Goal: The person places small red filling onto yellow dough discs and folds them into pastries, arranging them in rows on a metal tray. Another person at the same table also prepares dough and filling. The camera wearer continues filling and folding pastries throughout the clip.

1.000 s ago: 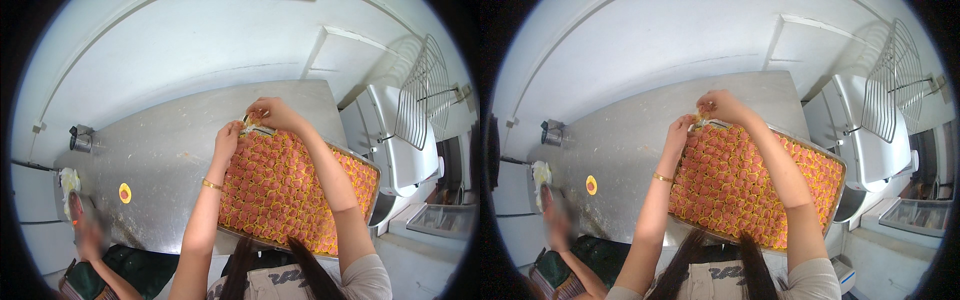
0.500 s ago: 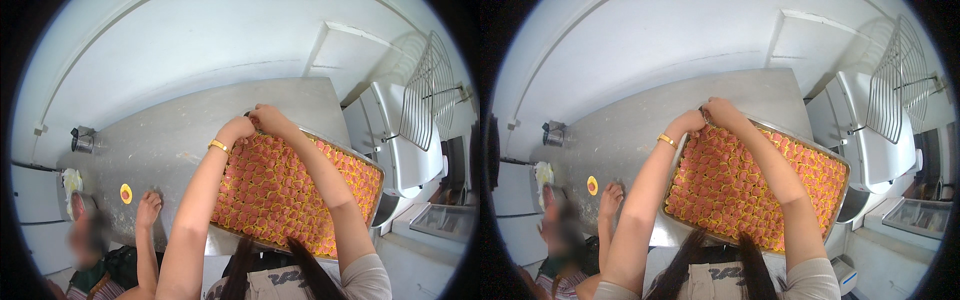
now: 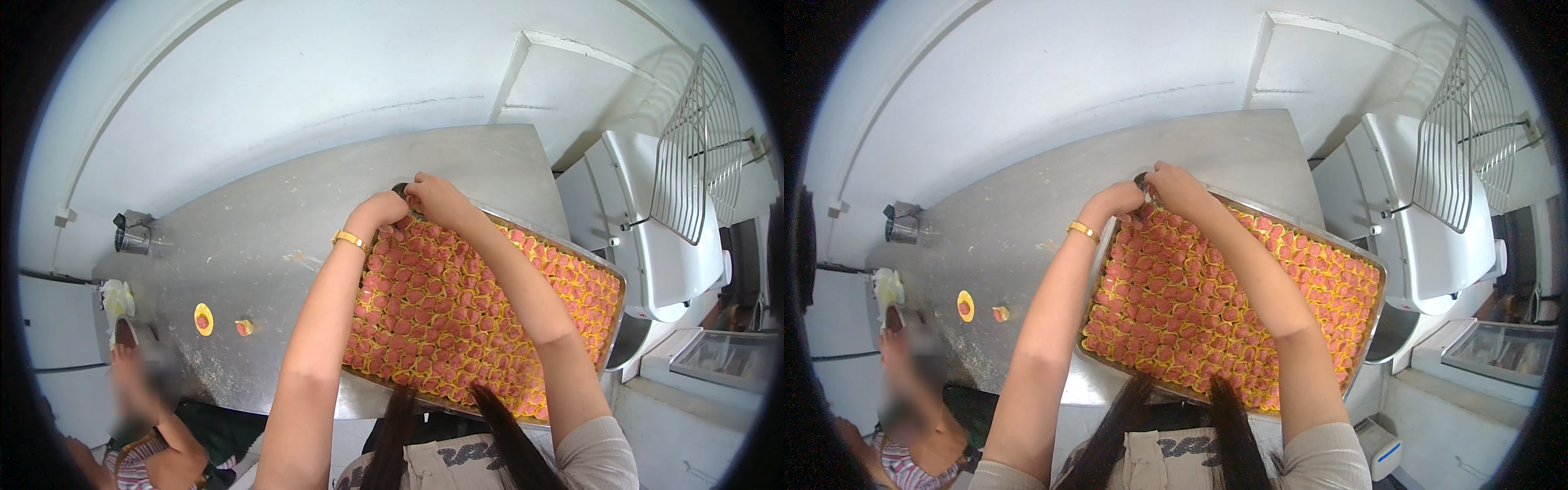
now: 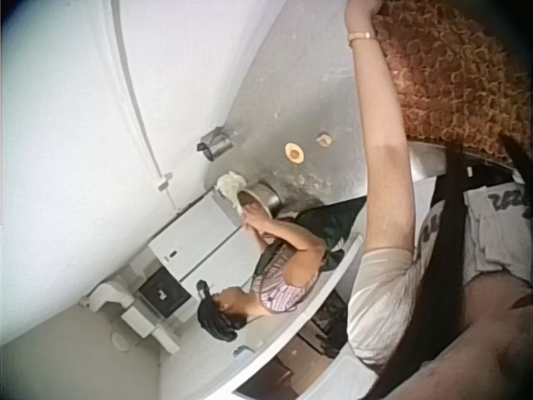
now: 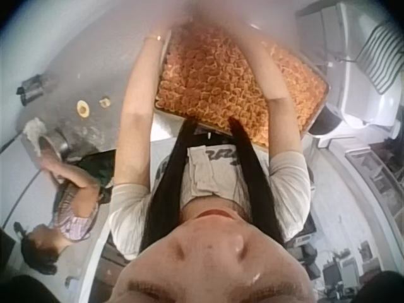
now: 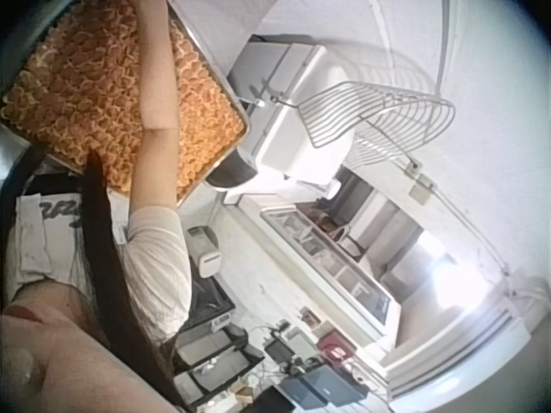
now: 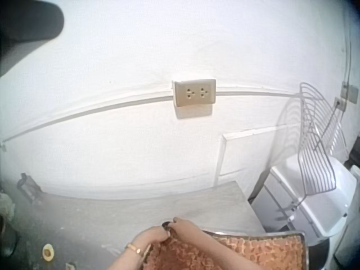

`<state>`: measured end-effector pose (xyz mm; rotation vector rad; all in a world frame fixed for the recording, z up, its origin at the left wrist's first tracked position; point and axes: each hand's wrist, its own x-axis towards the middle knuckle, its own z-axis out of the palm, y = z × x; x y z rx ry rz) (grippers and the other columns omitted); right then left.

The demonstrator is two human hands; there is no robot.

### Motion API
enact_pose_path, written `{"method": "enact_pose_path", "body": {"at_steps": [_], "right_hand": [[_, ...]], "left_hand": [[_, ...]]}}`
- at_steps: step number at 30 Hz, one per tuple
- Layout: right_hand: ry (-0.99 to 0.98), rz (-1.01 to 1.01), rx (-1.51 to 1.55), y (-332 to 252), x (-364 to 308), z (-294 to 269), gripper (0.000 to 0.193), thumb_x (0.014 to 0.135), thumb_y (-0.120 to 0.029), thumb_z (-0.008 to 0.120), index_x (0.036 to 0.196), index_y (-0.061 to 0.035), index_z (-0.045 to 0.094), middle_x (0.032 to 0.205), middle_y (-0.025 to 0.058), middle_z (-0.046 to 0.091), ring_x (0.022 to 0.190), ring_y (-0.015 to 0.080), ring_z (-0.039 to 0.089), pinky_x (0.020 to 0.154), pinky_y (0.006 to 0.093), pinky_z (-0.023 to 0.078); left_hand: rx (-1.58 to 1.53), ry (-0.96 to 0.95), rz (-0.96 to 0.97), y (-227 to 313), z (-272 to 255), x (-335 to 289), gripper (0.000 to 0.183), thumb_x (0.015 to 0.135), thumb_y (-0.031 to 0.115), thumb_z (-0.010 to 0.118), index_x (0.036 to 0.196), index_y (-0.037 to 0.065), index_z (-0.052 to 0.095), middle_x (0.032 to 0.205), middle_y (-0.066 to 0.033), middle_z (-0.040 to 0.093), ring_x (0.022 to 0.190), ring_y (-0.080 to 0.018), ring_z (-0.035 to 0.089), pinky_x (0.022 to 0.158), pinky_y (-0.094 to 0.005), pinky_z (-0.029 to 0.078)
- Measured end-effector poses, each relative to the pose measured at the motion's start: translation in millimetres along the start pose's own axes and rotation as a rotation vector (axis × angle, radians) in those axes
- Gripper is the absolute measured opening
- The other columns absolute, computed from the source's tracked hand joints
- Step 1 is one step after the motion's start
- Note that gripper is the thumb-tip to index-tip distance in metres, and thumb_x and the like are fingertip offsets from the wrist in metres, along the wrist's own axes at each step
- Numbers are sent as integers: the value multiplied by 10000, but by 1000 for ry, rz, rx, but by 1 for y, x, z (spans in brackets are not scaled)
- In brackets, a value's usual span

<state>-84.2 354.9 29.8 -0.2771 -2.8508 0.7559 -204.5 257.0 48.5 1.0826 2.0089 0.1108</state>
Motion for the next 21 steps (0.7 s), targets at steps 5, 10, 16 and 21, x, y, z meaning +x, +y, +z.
{"method": "enact_pose_path", "body": {"at_steps": [5,10,16,21], "right_hand": [[-11,23,-19,0,-5,-6,120,770,-12,582,872,-31,640,895,168,570,822,364,600,713,436,487],[-15,32,-12,-3,0,0,102,763,-2,574,833,-36,640,900,171,575,841,365,608,731,430,496],[-45,-17,-7,-5,10,17,143,761,-13,578,877,-54,652,962,168,597,911,363,602,782,419,497],[-115,-46,22,1,17,21,178,758,-2,570,909,-46,652,986,159,612,945,354,599,803,419,492]], "left_hand": [[-82,-48,-38,5,-5,-7,250,829,55,413,843,-80,624,758,-175,659,588,-230,669,466,-337,492],[-227,-125,-107,5,-6,-11,238,850,45,394,779,-33,608,750,-125,660,575,-205,670,414,-304,431],[897,-167,461,-13,-5,-4,276,856,217,616,692,-5,624,602,-116,598,628,-272,628,539,-362,467],[554,-128,466,-35,-1,-4,233,864,89,440,946,-44,612,846,-56,637,653,-215,650,529,-300,457]]}}
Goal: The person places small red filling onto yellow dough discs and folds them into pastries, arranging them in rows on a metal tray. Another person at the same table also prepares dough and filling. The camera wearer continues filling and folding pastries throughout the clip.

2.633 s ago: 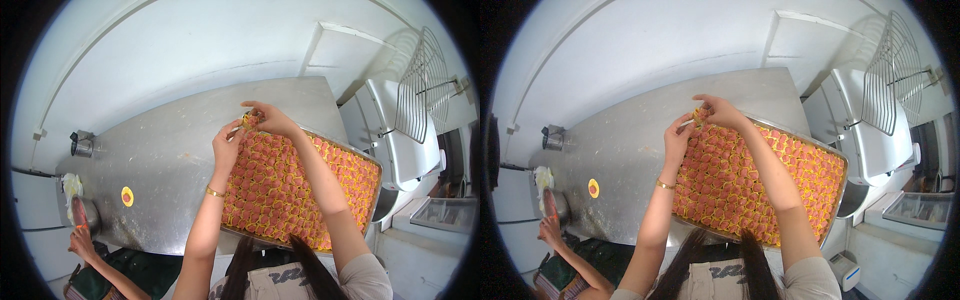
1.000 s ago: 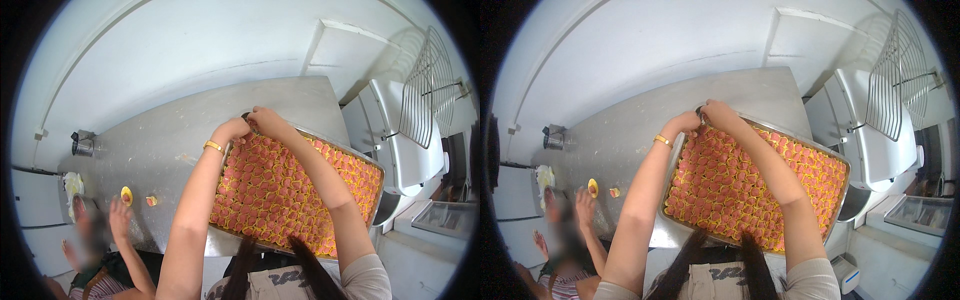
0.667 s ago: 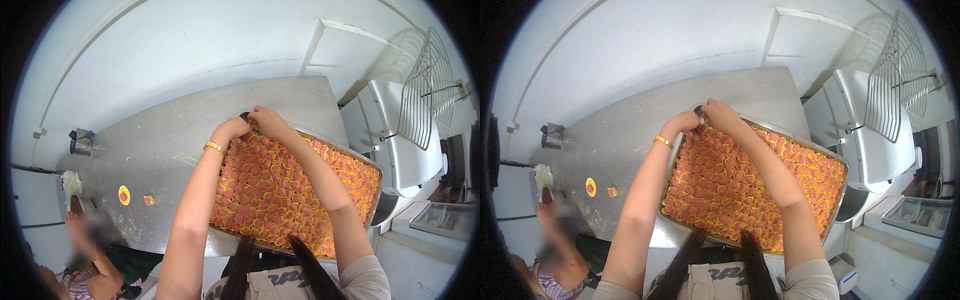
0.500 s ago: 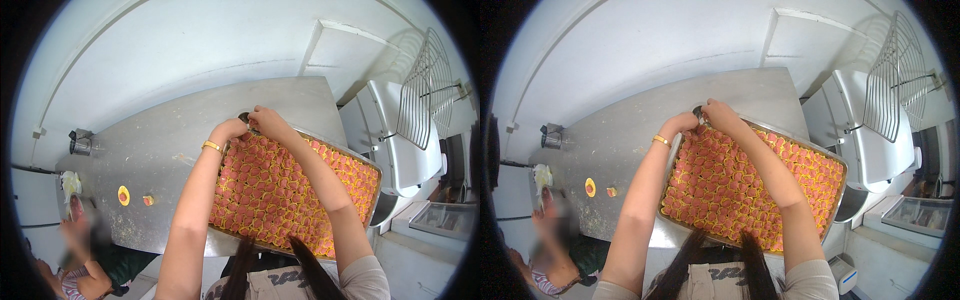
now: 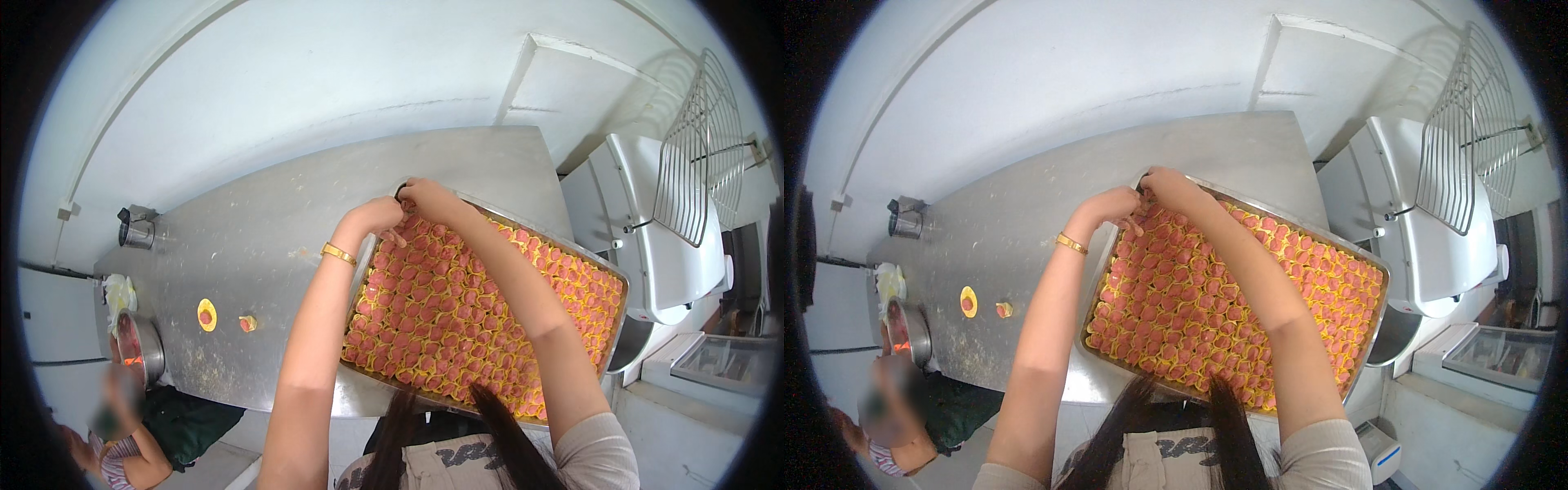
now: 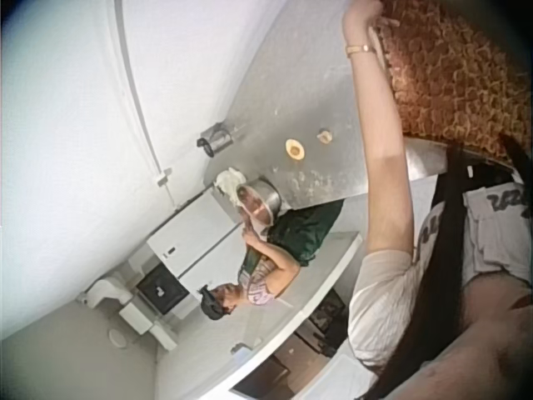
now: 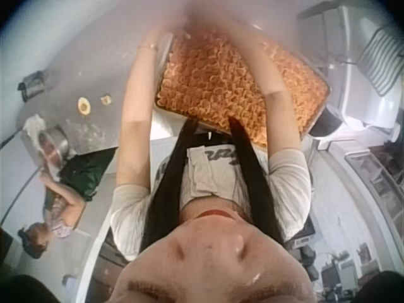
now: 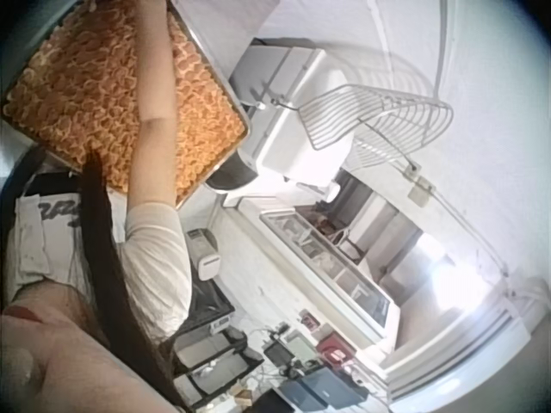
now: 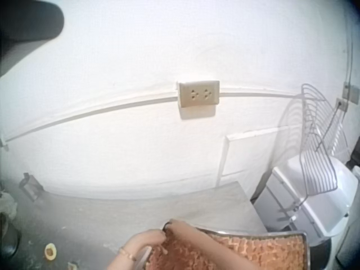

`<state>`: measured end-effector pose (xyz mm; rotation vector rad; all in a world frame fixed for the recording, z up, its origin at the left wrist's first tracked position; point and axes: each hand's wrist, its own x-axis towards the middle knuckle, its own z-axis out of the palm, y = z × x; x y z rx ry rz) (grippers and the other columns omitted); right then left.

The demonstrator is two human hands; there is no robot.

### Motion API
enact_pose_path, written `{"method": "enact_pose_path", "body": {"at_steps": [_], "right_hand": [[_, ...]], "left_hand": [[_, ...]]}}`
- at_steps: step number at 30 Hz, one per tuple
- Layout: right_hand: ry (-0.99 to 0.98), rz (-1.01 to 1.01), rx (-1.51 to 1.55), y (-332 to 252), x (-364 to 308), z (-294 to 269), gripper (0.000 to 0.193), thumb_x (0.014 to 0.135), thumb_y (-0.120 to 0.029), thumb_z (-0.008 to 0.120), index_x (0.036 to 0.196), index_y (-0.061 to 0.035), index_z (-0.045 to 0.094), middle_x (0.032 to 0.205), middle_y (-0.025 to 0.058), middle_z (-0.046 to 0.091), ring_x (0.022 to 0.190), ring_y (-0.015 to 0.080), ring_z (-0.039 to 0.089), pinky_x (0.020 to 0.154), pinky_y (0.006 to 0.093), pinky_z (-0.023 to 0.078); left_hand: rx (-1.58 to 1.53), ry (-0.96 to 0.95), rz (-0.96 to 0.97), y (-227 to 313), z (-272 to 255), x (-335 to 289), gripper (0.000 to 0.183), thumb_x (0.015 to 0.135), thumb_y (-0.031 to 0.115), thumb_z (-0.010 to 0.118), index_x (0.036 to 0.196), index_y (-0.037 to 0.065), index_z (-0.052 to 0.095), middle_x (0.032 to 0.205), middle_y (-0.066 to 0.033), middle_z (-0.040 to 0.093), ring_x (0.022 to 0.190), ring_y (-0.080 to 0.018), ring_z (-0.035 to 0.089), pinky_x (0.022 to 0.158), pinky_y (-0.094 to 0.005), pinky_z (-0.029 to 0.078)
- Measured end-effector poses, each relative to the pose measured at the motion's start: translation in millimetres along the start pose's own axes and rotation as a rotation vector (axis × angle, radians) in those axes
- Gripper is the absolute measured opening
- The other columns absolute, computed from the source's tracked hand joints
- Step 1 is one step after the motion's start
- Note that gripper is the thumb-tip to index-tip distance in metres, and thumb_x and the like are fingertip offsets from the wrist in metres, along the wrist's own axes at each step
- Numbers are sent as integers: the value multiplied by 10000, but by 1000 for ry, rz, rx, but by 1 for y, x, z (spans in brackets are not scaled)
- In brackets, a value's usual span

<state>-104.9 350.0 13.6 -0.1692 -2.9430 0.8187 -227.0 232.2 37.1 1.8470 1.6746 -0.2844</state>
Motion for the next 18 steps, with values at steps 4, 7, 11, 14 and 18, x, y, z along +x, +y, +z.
{"method": "enact_pose_path", "body": {"at_steps": [4,7,11,14,18], "right_hand": [[-25,-23,13,3,2,-1,166,757,2,564,900,-32,642,969,160,621,951,356,594,806,425,487],[-13,-37,29,4,4,1,170,752,6,563,901,-32,635,967,162,623,946,360,591,795,431,483],[-12,-75,44,8,6,2,180,742,13,568,905,-31,630,950,159,628,918,364,595,767,431,481],[22,-101,90,11,6,3,189,721,18,590,901,-25,629,919,150,633,894,358,603,753,419,484],[9,-103,223,14,7,4,214,680,35,619,886,-21,628,881,143,638,863,345,614,742,404,491]], "left_hand": [[-902,20,-391,16,-7,-13,307,865,100,424,1076,-44,594,1007,-91,634,703,-213,690,530,-267,455],[-974,-1,-411,31,-22,-28,343,867,127,422,1149,-27,542,1090,-121,624,739,-219,705,573,-265,471],[-1009,139,-442,42,-31,-51,373,876,191,440,1210,34,496,1146,-88,622,754,-209,701,618,-275,469],[-1082,240,-427,39,-30,-74,367,892,234,448,1218,72,491,1165,-65,626,746,-195,694,623,-276,461],[-1152,301,-453,37,-15,-105,348,920,266,442,1209,82,500,1166,-55,632,725,-179,684,606,-267,455]]}}
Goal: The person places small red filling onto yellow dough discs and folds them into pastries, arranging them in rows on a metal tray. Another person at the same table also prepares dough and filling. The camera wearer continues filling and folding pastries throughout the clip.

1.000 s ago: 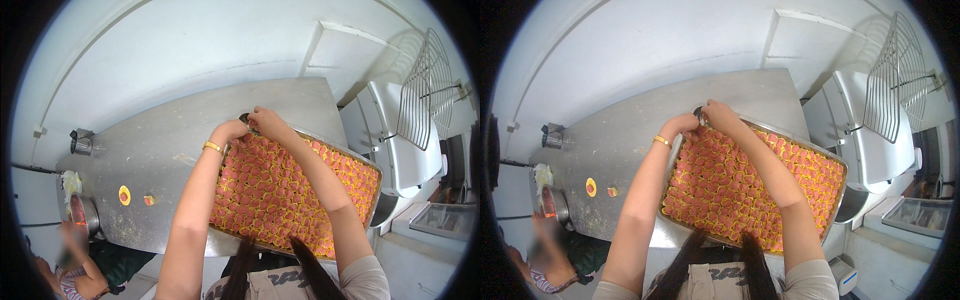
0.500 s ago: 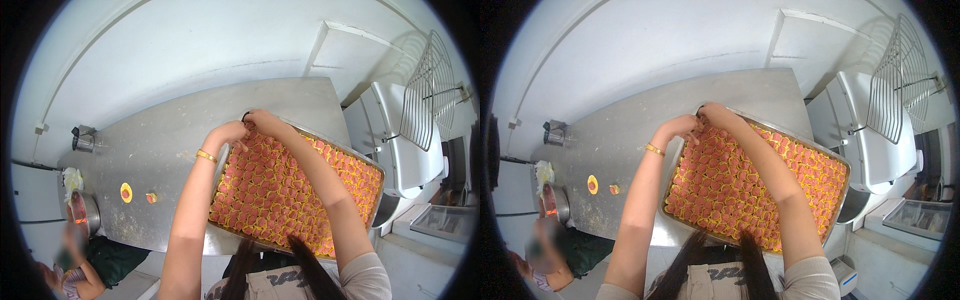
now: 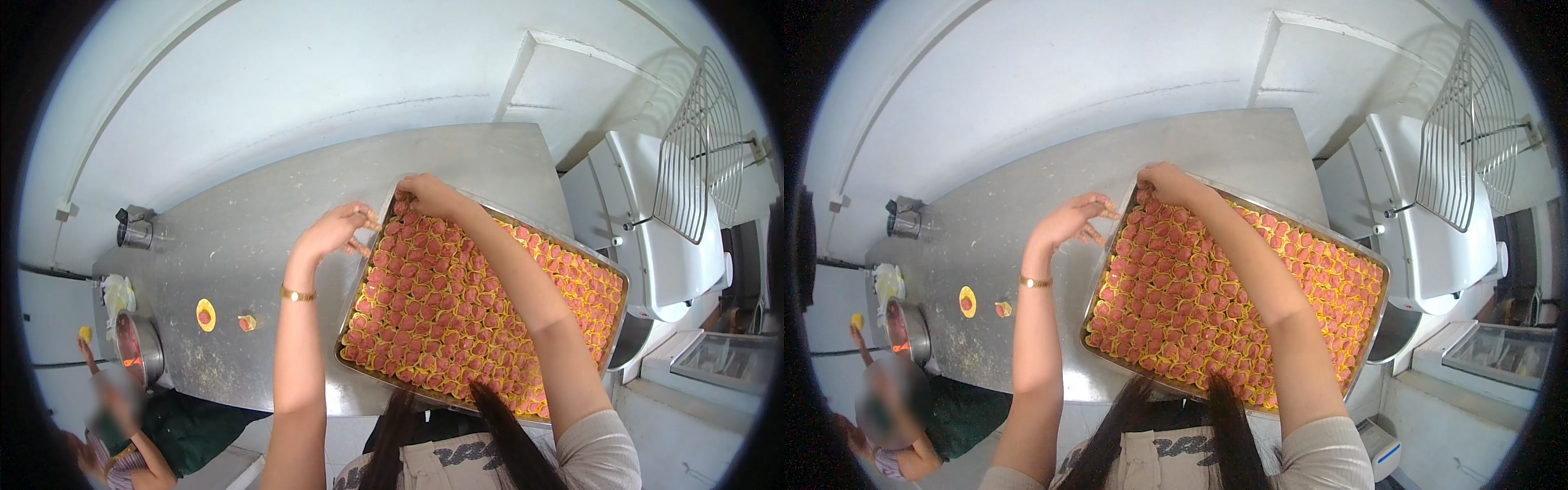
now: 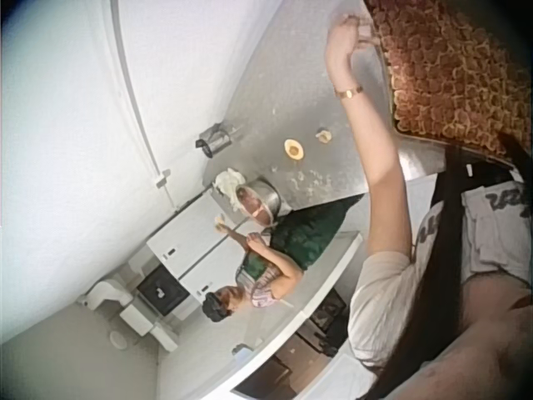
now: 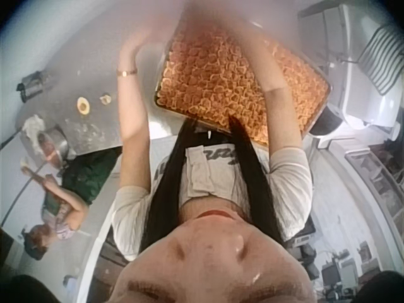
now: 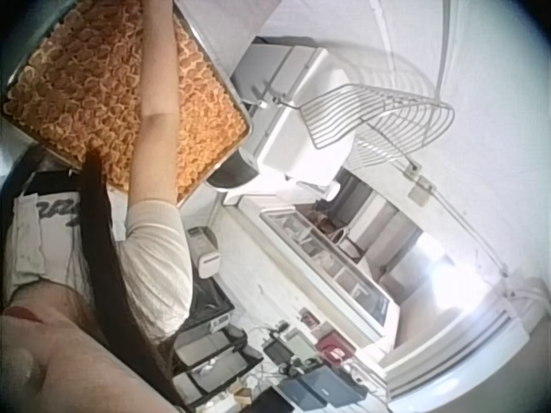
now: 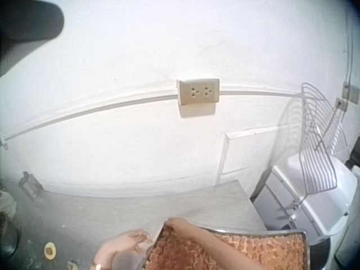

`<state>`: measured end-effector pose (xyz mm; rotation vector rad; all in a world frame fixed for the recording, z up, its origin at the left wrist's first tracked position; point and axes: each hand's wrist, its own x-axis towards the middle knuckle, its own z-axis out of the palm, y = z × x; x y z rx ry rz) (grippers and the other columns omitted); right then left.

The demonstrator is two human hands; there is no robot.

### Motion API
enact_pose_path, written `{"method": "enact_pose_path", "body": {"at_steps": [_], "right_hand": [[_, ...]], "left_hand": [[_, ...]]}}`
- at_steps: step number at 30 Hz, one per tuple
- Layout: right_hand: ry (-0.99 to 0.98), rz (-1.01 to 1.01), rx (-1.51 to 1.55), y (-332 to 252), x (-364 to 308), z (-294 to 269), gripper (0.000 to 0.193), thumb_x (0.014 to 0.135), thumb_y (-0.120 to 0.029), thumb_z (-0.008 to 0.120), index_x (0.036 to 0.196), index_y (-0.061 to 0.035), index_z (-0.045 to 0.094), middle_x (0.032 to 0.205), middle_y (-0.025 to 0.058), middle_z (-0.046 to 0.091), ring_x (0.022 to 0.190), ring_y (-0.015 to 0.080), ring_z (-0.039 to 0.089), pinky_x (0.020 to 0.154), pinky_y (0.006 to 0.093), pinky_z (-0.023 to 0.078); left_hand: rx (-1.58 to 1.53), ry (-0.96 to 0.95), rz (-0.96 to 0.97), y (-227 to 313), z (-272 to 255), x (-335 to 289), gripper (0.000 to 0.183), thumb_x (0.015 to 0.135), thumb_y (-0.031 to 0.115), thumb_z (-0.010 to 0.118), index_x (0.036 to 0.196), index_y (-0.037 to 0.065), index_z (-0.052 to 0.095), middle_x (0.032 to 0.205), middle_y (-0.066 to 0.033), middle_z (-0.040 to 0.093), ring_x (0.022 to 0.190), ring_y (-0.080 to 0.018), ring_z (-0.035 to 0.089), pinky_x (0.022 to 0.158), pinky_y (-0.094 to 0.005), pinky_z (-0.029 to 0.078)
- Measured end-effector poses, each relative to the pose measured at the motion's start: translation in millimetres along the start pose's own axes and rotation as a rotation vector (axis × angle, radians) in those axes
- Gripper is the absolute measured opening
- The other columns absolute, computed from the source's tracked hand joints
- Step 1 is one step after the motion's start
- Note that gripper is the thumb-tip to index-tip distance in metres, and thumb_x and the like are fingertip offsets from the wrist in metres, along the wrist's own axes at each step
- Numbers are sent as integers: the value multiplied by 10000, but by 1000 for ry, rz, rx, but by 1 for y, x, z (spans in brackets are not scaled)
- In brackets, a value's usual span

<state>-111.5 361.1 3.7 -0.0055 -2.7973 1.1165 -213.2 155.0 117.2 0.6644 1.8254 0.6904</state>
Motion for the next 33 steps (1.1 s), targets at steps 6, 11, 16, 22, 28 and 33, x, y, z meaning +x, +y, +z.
{"method": "enact_pose_path", "body": {"at_steps": [6,11,16,22,28,33], "right_hand": [[-73,71,239,4,-1,-3,273,667,63,581,917,-29,643,906,136,663,850,301,638,737,372,506],[-34,180,160,5,-3,0,309,665,57,573,941,-46,670,881,138,684,822,279,655,741,359,513],[-74,277,45,6,3,5,330,667,42,567,963,-40,685,885,151,696,829,268,667,746,359,522],[-181,291,109,15,9,3,380,662,50,542,1001,-46,686,913,151,697,873,275,667,772,358,524],[-233,349,131,9,9,-5,312,720,7,590,1023,-4,664,943,163,690,909,269,647,792,349,498],[-405,472,-54,-6,21,-12,299,761,-122,640,1034,-2,666,950,170,677,888,287,628,796,365,479]], "left_hand": [[-80,39,-35,-36,2,-25,344,948,214,392,1235,47,482,1172,-74,620,735,-185,690,658,-294,484],[-107,82,-53,-60,5,-36,372,957,245,405,1274,61,471,1186,-70,615,752,-182,691,669,-285,481],[-133,81,-74,-73,3,-43,386,963,250,414,1290,50,459,1217,-77,596,772,-186,690,692,-295,484],[-175,109,-68,-80,4,-49,402,973,282,419,1299,48,455,1205,-75,606,781,-188,692,685,-290,486],[-242,130,-40,-85,5,-53,375,959,281,449,1264,66,490,1166,-77,629,754,-171,691,617,-224,465],[-265,129,-46,-101,3,-69,371,972,278,428,1271,65,477,1185,-71,613,761,-173,688,646,-253,481]]}}
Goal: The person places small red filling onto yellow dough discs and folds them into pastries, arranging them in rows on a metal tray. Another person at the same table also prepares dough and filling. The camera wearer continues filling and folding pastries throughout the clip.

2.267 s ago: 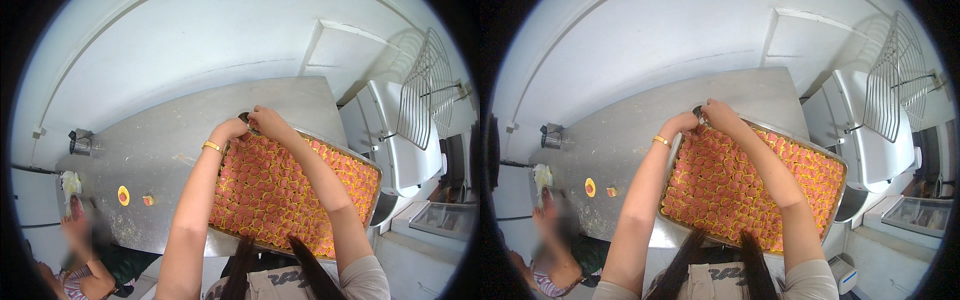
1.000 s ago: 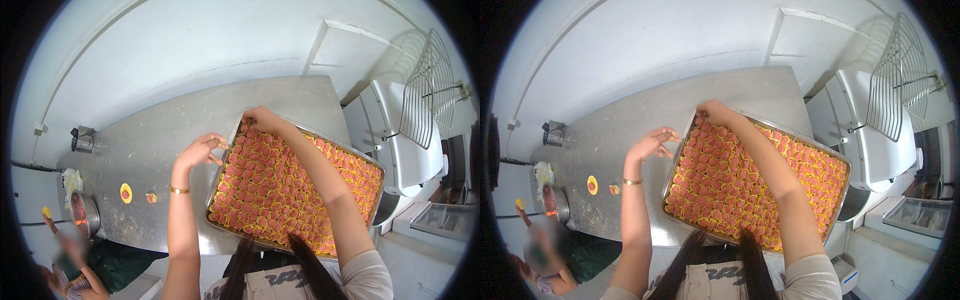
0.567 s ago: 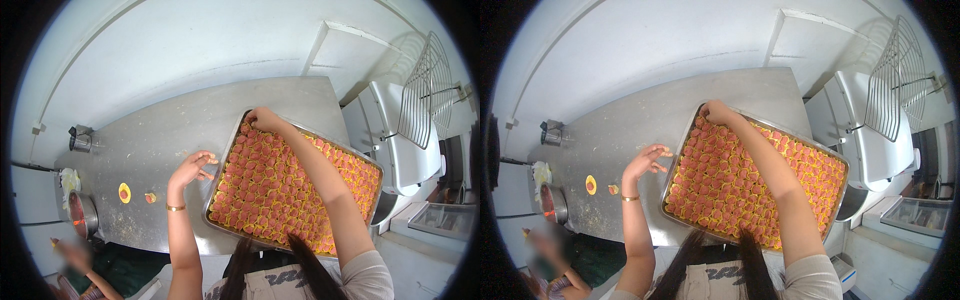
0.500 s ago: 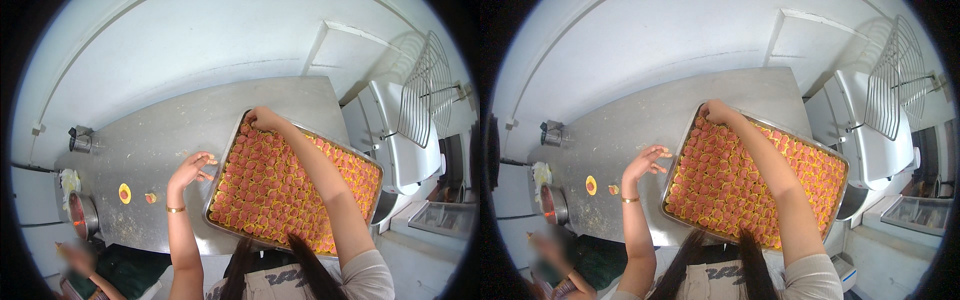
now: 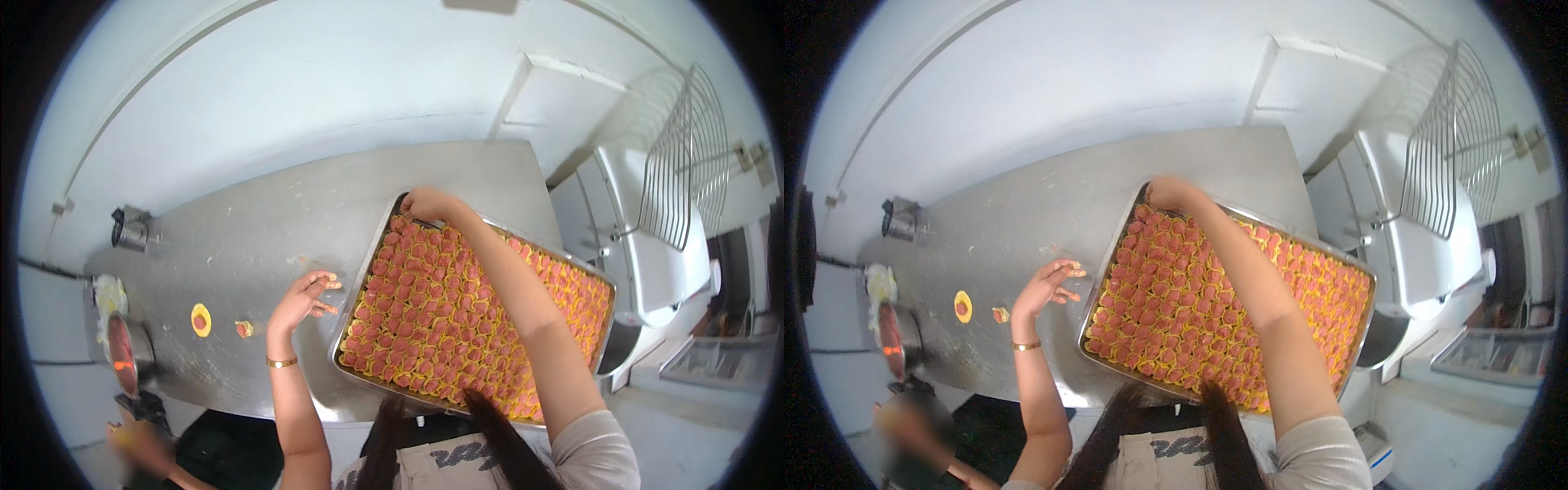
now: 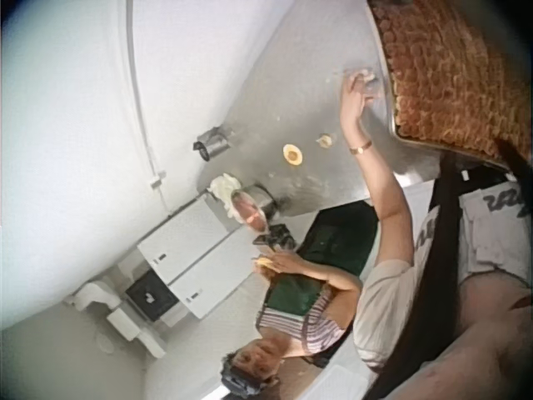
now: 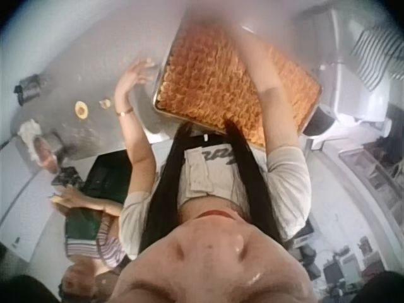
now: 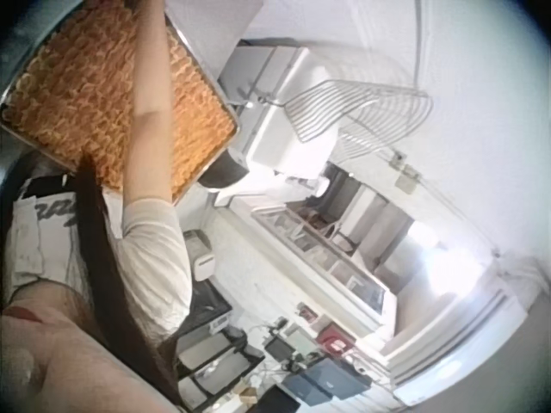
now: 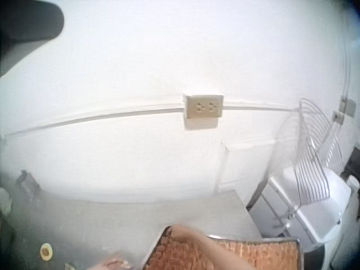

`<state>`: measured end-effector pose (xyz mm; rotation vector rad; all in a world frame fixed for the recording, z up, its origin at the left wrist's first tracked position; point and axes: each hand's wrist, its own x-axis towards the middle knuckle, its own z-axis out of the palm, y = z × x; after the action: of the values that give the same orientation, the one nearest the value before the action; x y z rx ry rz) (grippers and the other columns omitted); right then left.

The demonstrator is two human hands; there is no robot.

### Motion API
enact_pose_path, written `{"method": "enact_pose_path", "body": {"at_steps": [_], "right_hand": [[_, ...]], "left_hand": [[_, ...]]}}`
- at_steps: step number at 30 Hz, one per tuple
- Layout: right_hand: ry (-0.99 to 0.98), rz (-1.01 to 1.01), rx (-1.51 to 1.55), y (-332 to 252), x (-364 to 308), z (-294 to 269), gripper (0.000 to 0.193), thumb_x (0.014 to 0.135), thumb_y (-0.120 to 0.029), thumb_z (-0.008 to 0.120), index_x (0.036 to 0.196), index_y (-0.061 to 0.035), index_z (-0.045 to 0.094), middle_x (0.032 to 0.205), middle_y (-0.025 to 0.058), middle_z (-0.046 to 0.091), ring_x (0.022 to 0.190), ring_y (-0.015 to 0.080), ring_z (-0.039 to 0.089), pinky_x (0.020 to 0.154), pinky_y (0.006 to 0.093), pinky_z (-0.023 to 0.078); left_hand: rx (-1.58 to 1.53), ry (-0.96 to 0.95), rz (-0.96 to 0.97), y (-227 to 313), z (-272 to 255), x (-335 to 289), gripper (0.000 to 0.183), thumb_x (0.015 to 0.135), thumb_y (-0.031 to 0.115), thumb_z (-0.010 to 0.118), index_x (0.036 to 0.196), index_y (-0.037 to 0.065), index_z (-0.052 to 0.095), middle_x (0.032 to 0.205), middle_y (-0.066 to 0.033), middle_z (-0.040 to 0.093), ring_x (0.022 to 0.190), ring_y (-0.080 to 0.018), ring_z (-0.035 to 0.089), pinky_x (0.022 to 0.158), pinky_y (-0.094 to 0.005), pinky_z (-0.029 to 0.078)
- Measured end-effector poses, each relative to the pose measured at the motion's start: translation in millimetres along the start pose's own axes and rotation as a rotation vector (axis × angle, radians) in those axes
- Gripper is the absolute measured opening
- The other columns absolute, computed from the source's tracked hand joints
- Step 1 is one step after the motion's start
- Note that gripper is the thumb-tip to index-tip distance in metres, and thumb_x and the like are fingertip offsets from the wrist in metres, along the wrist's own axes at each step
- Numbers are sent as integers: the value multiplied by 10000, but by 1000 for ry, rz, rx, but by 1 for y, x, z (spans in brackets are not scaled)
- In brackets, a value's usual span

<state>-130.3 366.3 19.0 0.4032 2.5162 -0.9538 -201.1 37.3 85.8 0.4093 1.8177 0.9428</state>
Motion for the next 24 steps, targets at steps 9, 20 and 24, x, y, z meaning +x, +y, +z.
{"method": "enact_pose_path", "body": {"at_steps": [9,20,24], "right_hand": [[-34,50,161,-17,-14,-2,338,810,-147,624,1134,-54,650,1102,124,647,1004,231,576,865,356,441],[-7,265,179,-54,-15,-5,370,766,-31,501,1109,34,624,1061,139,631,952,248,556,830,377,450],[3,351,224,-60,-18,-6,380,782,-43,498,1138,35,605,1082,143,623,958,243,560,803,385,463]], "left_hand": [[-170,38,19,-48,4,-34,397,967,323,431,1274,75,470,1171,-56,629,746,-169,690,619,-238,480],[-261,89,-1,-91,-2,-75,368,967,308,428,1239,69,491,1162,-75,625,747,-195,698,578,-229,468],[-286,105,17,-97,-7,-85,362,968,298,423,1242,71,491,1161,-70,627,744,-192,697,577,-227,467]]}}
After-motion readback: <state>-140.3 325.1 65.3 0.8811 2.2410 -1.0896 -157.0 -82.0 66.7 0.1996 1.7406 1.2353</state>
